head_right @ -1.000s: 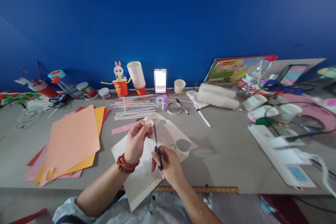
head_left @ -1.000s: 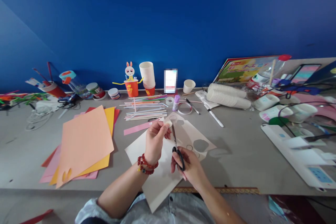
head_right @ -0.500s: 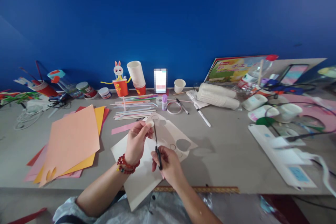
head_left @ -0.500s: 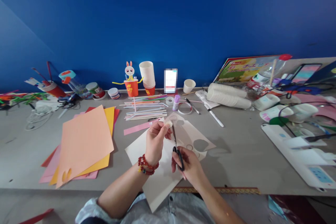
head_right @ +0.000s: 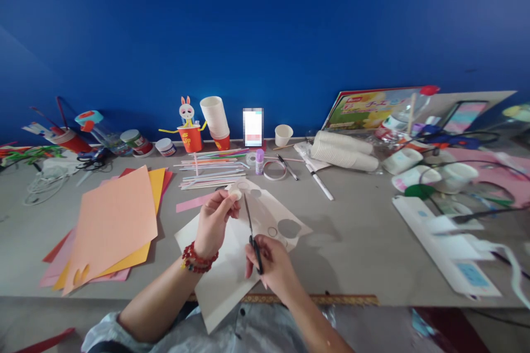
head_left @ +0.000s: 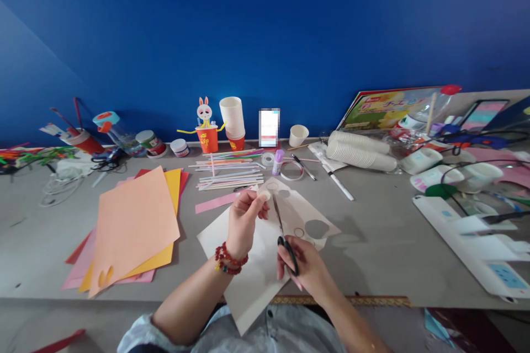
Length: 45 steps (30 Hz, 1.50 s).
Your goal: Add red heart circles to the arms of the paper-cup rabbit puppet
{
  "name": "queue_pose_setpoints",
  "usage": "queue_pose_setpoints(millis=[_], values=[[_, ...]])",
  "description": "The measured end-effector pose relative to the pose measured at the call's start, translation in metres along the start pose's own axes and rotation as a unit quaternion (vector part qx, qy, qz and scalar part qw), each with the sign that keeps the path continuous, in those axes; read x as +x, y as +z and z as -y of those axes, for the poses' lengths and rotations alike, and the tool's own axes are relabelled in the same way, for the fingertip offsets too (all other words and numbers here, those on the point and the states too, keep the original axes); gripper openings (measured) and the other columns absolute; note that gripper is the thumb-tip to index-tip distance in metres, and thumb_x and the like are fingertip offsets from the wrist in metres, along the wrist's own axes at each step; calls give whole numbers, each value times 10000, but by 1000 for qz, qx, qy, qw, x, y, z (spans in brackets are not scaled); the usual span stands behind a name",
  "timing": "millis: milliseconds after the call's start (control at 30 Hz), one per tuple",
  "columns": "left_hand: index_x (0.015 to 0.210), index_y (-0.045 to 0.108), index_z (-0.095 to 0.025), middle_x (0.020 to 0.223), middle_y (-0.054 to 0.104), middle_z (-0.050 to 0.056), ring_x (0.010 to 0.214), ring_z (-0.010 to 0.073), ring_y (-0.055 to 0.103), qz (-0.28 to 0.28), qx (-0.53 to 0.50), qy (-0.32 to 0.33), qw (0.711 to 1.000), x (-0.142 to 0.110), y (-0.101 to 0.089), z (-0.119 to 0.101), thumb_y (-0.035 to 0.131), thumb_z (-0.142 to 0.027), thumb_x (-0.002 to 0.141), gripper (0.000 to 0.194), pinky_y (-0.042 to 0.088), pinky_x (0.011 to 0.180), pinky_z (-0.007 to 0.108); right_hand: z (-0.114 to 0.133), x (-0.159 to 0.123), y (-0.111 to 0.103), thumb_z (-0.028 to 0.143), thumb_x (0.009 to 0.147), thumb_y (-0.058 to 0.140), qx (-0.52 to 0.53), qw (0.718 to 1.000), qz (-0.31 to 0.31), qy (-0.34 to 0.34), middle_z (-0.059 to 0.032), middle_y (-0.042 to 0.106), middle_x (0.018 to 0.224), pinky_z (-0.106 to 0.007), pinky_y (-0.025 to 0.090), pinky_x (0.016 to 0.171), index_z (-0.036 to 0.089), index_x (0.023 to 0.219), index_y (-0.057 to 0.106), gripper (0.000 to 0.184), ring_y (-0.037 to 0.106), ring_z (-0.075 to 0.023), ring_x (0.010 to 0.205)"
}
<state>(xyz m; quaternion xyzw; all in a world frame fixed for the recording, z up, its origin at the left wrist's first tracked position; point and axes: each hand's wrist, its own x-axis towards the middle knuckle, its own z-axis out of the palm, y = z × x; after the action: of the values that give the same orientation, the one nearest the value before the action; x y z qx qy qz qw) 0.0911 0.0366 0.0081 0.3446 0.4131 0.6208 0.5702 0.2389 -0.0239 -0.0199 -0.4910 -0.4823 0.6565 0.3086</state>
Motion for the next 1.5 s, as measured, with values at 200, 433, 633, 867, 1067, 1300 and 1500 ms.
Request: queue_pose_setpoints(millis=[200, 433, 633, 867, 1067, 1300, 1500], values=[[696, 551, -170, 602, 612, -34, 488, 65, 512, 28, 32, -12, 999, 2, -2, -6, 745, -336, 798, 275, 407, 520, 201, 23, -17, -48, 633, 821, 638, -96, 990, 88, 47, -35, 702, 584, -165, 199, 311, 186, 732, 501, 476, 335, -31, 302], [722, 551, -175, 583, 608, -38, 466, 62, 505, 79, 68, -29, 994, 1, 5, -9, 738, -350, 803, 269, 392, 484, 188, 70, -22, -82, 548, 859, 642, -159, 972, 151, 82, -47, 716, 626, -148, 256, 310, 182, 725, 488, 419, 393, -28, 316], [684, 540, -169, 571, 592, -37, 454, 56, 494, 117, 100, -45, 987, 0, 10, -13, 728, -358, 800, 291, 382, 475, 186, 83, -20, -93, 502, 865, 641, -177, 963, 173, 106, -45, 707, 632, -144, 193, 279, 171, 732, 481, 390, 403, -19, 290], [692, 556, -164, 584, 604, -27, 463, 62, 508, 143, 106, -54, 983, -7, 11, -15, 724, -376, 806, 294, 386, 473, 188, 71, -13, -87, 556, 814, 680, -129, 974, 175, 67, -19, 648, 571, -144, 239, 288, 199, 698, 433, 449, 498, -72, 395], [698, 560, -164, 591, 598, -30, 474, 59, 502, 145, 103, -44, 983, -11, 12, -19, 717, -384, 817, 296, 404, 488, 187, 75, -16, -81, 523, 822, 676, -122, 974, 175, 74, 2, 639, 534, -148, 213, 291, 206, 689, 407, 437, 370, -33, 334], [704, 561, -164, 603, 601, -23, 484, 63, 504, 147, 107, -41, 982, -13, 14, -20, 715, -391, 822, 299, 411, 495, 192, 69, -17, -83, 521, 849, 650, -147, 974, 162, 65, -4, 649, 554, -169, 241, 347, 192, 716, 457, 404, 389, -57, 397], [700, 564, -163, 600, 601, -21, 484, 65, 505, 146, 109, -43, 982, -13, 13, -18, 721, -401, 815, 308, 411, 495, 196, 68, -16, -84, 550, 850, 646, -143, 972, 173, 70, 8, 621, 535, -202, 242, 407, 200, 705, 435, 433, 429, -80, 433]])
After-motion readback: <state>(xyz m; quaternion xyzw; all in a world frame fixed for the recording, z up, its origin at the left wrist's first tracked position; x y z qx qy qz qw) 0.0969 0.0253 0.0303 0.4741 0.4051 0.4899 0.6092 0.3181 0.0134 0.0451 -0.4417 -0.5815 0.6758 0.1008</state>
